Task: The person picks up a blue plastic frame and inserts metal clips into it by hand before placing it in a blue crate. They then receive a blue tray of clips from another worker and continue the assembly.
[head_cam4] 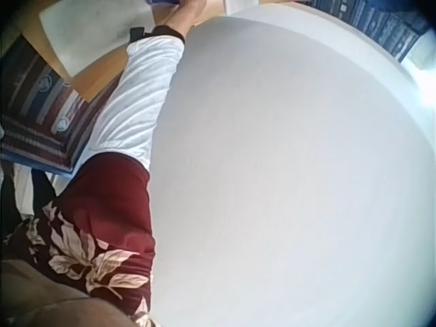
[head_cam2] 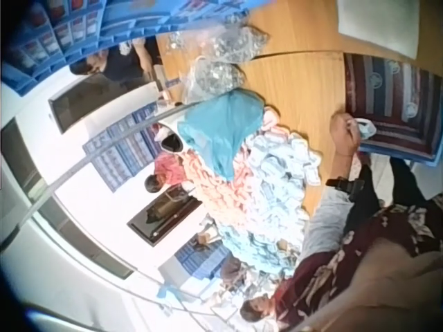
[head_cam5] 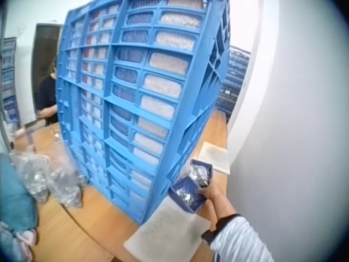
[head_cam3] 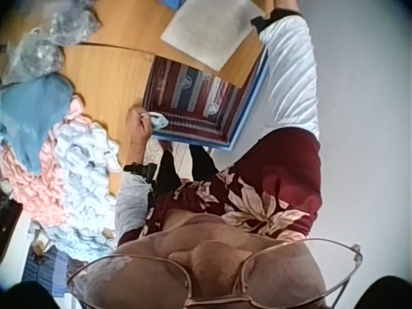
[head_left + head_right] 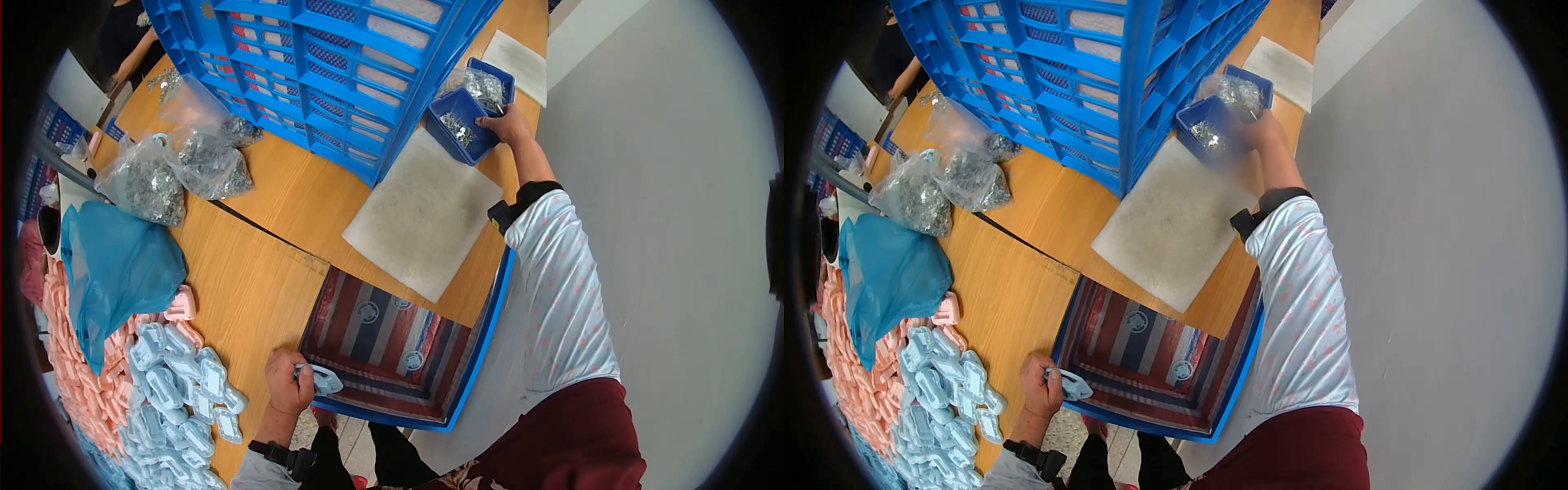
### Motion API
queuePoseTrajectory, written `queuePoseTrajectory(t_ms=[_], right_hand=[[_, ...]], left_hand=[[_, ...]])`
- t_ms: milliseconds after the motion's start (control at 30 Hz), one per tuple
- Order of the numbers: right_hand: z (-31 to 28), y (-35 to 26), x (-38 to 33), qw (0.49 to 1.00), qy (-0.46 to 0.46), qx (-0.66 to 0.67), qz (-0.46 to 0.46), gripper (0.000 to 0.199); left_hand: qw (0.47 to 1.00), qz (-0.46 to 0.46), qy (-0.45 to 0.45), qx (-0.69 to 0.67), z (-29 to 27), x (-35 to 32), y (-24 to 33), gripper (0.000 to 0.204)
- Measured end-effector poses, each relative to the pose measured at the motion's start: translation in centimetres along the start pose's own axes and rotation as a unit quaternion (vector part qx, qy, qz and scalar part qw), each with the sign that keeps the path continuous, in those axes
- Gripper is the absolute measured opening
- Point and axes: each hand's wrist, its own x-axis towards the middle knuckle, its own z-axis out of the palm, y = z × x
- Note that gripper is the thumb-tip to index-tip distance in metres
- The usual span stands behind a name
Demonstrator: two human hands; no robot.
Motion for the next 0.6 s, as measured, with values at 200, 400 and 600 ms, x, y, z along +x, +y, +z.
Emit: queuePoseTrajectory(t_ms=[200,400,600], right_hand=[[2.9,-0.1,-5.8,0.985,0.05,0.044,-0.162,0.038],[2.8,1.0,-6.3,0.986,0.073,0.125,-0.079,0.029],[2.5,0.3,-6.5,0.983,0.166,0.068,-0.047,0.03]], left_hand=[[1.0,0.002,0.002,0.027,-1.3,-0.2,-0.2,0.015],[1.0,0.005,-0.001,0.018,-0.2,-0.1,0.0,0.013],[1.0,0.003,0.001,0.027,-0.2,-0.2,0.0,0.012]])
